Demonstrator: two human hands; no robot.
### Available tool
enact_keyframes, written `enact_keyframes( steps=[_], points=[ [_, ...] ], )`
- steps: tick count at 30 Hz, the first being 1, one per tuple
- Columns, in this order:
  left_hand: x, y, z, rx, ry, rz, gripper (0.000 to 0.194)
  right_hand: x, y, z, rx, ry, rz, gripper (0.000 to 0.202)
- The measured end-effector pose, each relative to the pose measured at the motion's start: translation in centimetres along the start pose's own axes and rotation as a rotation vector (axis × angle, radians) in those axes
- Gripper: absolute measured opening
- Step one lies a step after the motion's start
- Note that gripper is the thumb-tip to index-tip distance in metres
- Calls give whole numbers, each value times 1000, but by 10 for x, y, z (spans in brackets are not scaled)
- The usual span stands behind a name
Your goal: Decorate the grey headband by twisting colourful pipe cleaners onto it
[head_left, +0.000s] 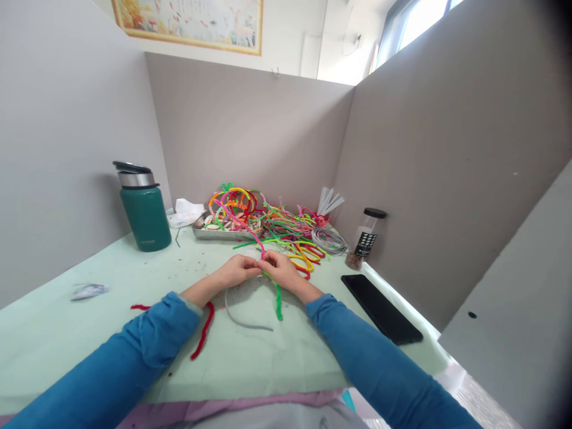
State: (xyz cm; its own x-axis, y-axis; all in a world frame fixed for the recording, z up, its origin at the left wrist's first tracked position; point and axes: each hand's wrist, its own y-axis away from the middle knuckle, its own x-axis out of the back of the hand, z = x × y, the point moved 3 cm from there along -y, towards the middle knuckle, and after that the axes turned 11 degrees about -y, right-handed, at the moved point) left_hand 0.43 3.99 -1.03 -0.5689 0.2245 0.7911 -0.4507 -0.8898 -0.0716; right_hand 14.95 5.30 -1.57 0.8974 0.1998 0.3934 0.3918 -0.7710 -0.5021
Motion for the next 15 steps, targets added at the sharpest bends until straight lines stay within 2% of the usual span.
enact_keyframes(
  steps=[15],
  points=[
    [-1,-2,-2,6,-6,15,45,-1,0,2,22,-20,10,19]
  ],
)
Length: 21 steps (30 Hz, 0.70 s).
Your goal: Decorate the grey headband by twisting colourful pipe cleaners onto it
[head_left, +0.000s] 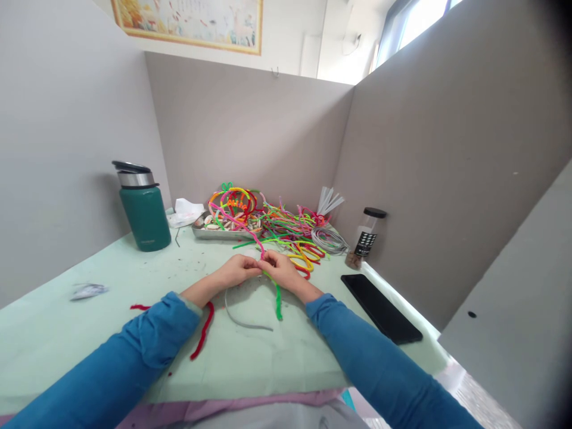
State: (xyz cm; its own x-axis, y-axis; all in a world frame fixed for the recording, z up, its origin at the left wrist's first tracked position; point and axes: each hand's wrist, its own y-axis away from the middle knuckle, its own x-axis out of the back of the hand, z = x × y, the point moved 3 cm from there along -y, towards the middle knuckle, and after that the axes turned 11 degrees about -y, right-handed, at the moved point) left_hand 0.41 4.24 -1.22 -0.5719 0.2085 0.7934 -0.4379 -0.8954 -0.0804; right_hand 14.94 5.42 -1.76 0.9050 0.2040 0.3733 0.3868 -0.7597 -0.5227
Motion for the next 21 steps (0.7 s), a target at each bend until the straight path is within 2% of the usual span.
enact_keyframes(
  steps=[21],
  points=[
    [1,3,6,-17,-45,8,40,-1,0,2,-20,-3,-21,18]
  ],
)
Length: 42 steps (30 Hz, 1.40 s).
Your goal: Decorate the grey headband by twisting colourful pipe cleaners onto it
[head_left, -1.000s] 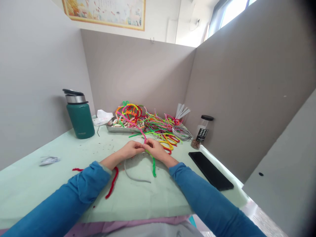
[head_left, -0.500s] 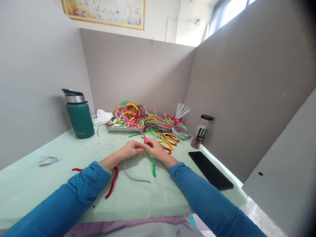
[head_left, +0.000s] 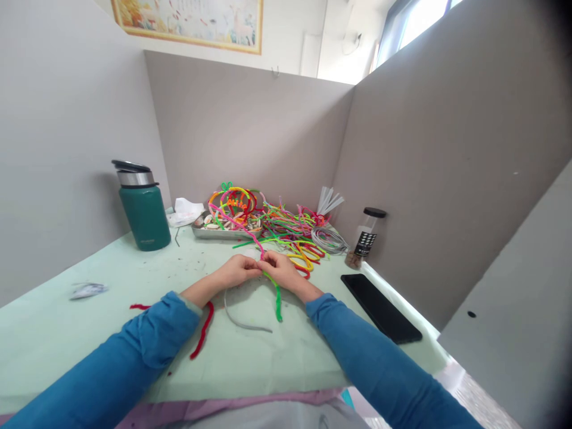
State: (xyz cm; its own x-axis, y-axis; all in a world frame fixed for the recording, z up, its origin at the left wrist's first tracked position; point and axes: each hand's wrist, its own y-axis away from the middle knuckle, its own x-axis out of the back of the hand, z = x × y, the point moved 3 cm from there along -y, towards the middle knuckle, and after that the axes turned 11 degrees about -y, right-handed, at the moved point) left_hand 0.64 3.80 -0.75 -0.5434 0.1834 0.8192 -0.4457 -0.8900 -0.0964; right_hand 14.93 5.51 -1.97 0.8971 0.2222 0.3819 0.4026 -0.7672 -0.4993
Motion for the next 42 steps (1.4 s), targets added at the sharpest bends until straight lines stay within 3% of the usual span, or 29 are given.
enact_keyframes(
  steps=[42],
  points=[
    [-2,-3,-3,-76,-44,57,37,0,-1,1,-8,5,3,16]
  ],
)
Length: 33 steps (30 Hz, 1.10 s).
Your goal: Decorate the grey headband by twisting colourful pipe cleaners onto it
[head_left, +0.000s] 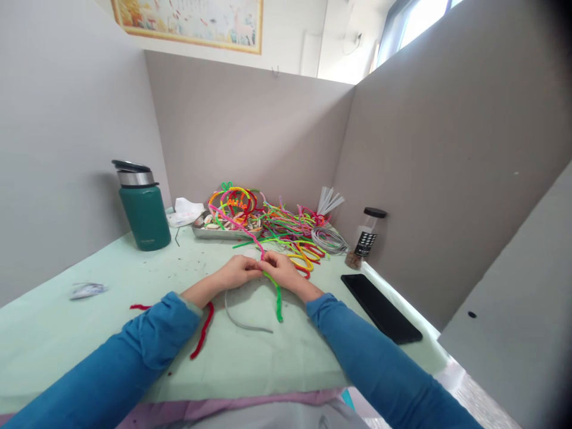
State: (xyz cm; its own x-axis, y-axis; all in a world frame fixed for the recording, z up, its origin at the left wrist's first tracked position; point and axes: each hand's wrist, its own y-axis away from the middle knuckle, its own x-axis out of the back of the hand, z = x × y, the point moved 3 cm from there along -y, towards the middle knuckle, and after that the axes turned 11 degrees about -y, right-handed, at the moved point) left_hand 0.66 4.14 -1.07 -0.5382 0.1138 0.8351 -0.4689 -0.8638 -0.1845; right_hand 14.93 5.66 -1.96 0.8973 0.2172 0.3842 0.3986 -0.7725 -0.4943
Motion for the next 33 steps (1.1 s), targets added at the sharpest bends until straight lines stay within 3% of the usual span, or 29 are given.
enact_keyframes(
  steps=[33],
  points=[
    [4,3,9,22,20,2,36,2,-1,-3,-40,-52,21,18]
  ],
)
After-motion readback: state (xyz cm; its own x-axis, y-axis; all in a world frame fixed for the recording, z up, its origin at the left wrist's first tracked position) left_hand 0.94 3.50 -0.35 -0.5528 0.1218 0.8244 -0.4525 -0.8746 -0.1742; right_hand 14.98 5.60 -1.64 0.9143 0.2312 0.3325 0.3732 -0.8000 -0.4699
